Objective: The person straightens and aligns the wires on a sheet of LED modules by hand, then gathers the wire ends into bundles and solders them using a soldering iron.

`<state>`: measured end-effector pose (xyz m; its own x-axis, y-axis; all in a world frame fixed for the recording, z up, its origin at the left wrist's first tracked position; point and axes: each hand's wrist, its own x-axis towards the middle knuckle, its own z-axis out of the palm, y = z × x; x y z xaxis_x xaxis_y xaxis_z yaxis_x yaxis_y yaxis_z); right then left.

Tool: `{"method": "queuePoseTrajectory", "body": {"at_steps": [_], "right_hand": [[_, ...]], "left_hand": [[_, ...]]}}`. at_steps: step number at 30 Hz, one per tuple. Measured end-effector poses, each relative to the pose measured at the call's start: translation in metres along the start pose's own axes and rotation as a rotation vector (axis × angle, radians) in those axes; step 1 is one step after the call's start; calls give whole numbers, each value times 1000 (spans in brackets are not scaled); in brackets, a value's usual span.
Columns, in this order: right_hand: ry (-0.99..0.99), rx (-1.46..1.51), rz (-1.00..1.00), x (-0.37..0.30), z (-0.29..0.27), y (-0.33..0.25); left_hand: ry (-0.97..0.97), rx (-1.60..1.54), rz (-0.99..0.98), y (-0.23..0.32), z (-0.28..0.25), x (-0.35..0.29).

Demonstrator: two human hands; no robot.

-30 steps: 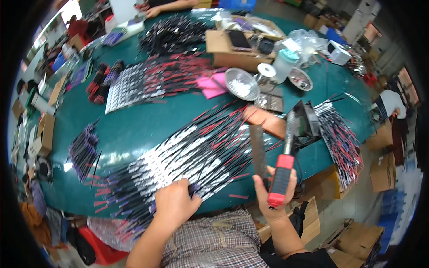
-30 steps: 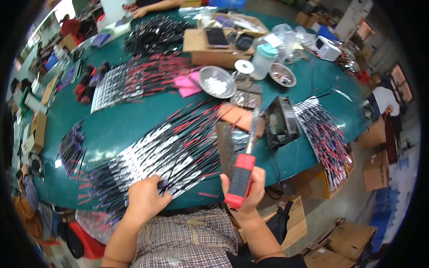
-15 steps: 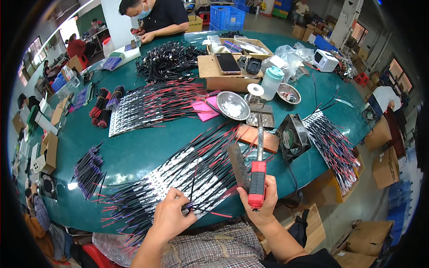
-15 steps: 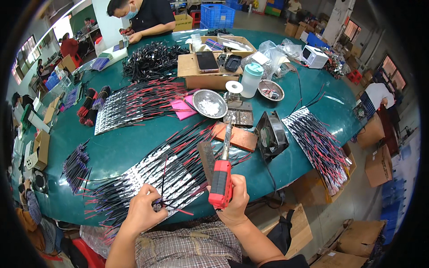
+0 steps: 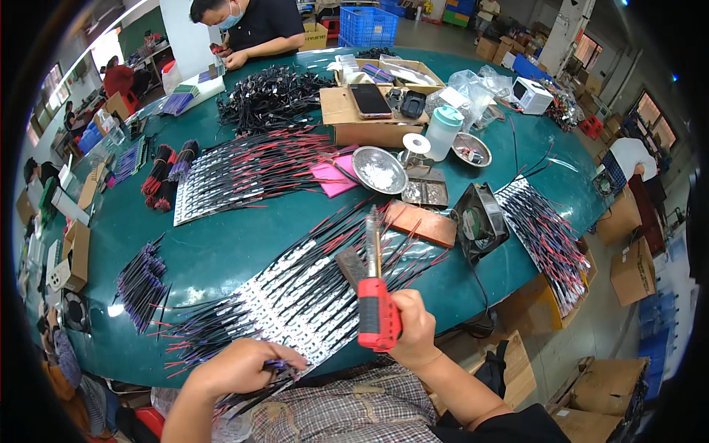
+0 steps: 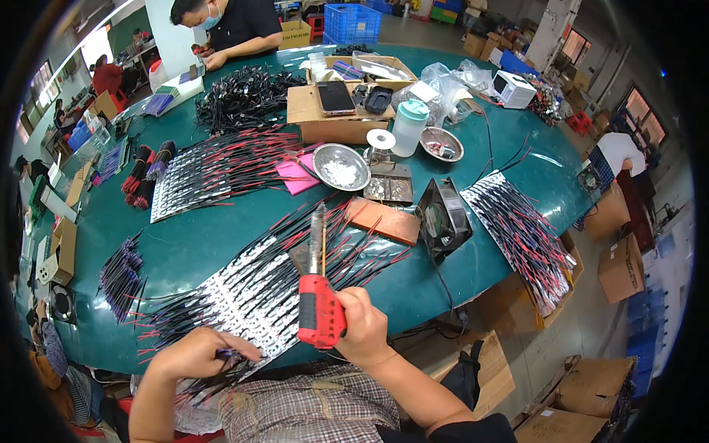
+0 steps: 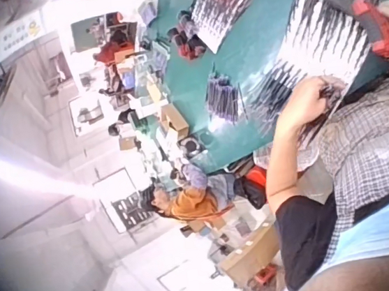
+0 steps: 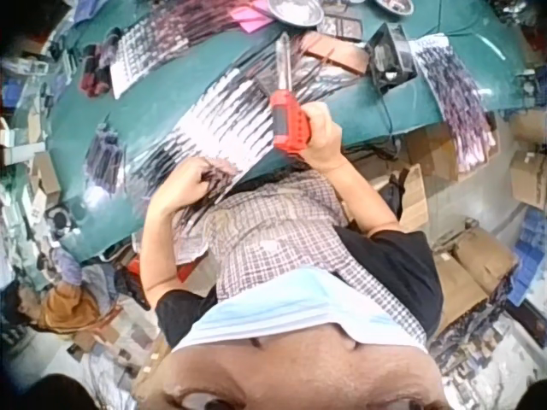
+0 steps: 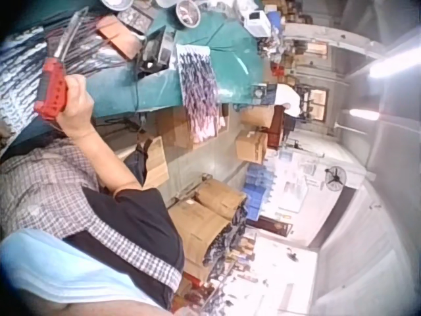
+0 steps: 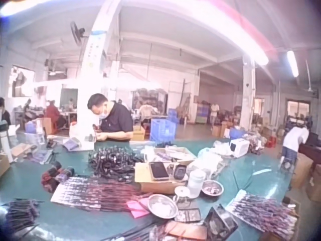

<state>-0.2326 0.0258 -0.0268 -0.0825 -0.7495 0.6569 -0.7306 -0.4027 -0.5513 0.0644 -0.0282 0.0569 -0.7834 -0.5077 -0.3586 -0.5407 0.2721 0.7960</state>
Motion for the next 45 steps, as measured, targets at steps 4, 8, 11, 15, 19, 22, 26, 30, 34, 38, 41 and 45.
{"method": "queuePoseTrajectory", "body": {"at_steps": [4,8,11,15,19,22,26,30,34,38,41,45], "right_hand": [[-79,-58,-30,-4,17,10],[-119,-130,-27,0,15,8],[-119,-138,-16,3,18,12],[-127,-118,29,2,21,3],[-128,-140,-1,1,24,-1],[-118,-163,23,-5,19,5],[-110,-150,6,-6,21,-1],[-101,-147,48,-7,24,1],[-90,-158,20,-7,23,3],[-89,-147,32,-6,22,1],[-87,-130,31,-4,23,2],[-86,-135,54,-8,22,3]], "left_hand": [[-7,56,-2,6,-5,-29],[1,388,-37,1,-8,-54],[45,424,-138,13,-13,-71],[247,602,-265,8,-2,-114],[399,909,-567,33,16,-145],[914,707,-465,93,29,-124],[403,126,-62,101,78,-82],[645,457,-72,76,117,10],[897,721,-425,19,101,54],[988,472,-535,-25,94,33],[1009,436,-496,-22,93,34],[943,509,-336,-10,95,46]]}}
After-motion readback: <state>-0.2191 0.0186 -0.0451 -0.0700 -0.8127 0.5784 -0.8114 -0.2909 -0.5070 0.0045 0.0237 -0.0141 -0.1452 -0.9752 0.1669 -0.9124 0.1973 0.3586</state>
